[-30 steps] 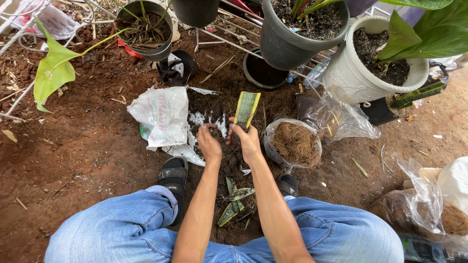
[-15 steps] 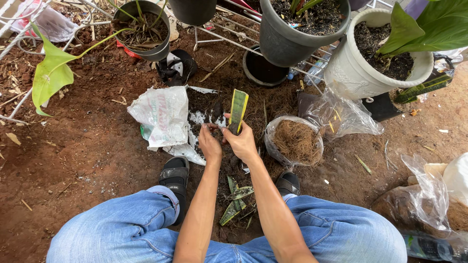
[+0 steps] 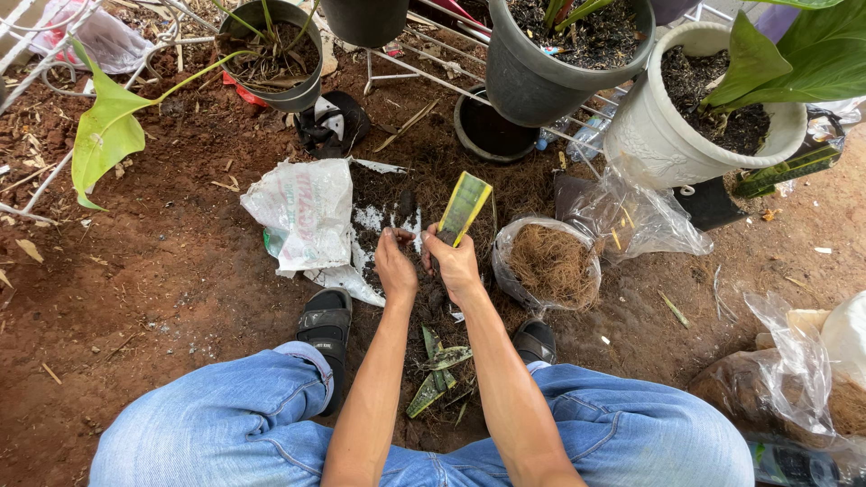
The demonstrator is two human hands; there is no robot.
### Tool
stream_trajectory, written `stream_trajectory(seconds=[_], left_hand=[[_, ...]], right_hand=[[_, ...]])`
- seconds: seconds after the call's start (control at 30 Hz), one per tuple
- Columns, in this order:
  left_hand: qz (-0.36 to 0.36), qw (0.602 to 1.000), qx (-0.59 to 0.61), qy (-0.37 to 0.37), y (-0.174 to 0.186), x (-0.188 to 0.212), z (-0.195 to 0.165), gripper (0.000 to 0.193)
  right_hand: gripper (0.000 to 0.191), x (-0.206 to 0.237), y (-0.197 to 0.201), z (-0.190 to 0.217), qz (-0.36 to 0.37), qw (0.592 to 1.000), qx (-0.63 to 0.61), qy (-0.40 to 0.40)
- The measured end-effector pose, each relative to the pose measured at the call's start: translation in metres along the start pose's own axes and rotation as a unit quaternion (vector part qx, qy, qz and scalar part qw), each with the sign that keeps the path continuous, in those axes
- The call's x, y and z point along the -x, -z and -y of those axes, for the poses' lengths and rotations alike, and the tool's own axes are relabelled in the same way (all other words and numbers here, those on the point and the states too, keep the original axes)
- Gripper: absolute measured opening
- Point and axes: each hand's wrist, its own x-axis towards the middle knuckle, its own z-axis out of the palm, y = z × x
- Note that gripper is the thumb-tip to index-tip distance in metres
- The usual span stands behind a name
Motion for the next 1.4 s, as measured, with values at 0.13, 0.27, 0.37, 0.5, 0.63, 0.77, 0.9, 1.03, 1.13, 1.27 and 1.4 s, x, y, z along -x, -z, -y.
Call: stream_trajectory(seconds=[0.13,0.27,0.37,0.5,0.63,0.77,0.9,1.03,1.13,1.27,1.4], left_hand=[[0.014,1.0,-0.004,0.007,0.0,0.0,0.003,0.055],[0.018,1.0,0.004,0.014,-0.001,0.0,0.008,0.055],[0.03,0.999,0.035,0.006,-0.002,-0.001,0.013,0.053],[0.098,0.984,0.135,0.06,-0.006,-0.003,0.018,0.05],[0.14,0.969,0.19,0.07,-0.011,-0.004,0.02,0.056],[0.171,0.976,0.109,0.082,-0.01,-0.004,0.014,0.065],[0.184,0.973,-0.054,0.13,-0.007,0.002,-0.005,0.067],[0.218,0.963,-0.037,0.151,-0.009,0.008,-0.014,0.058],[0.219,0.96,-0.01,0.176,-0.008,0.005,-0.003,0.054],[0.286,0.937,0.154,0.131,-0.002,-0.004,0.021,0.058],[0.372,0.885,0.23,0.157,0.007,-0.006,0.031,0.061]], right_hand=[[0.042,0.002,0.002,0.003,0.007,1.0,-0.015,-0.01],[0.043,0.0,-0.001,0.002,-0.026,0.997,-0.066,0.015],[0.042,0.002,-0.005,0.005,-0.037,0.996,-0.082,0.019],[0.041,0.007,-0.009,0.014,-0.003,0.987,-0.158,-0.02],[0.035,0.005,-0.009,0.014,0.008,0.987,-0.162,-0.008],[0.024,-0.003,0.0,0.004,-0.005,0.985,-0.169,0.016],[0.016,-0.008,0.009,-0.003,-0.008,0.99,-0.137,0.039],[0.017,-0.008,0.004,-0.004,-0.022,0.995,0.007,0.094],[0.026,-0.005,0.002,0.002,-0.03,0.996,0.025,0.086],[0.028,-0.002,0.001,0.013,0.013,0.997,0.001,0.079],[0.032,0.005,0.011,0.026,0.121,0.986,-0.106,0.038]])
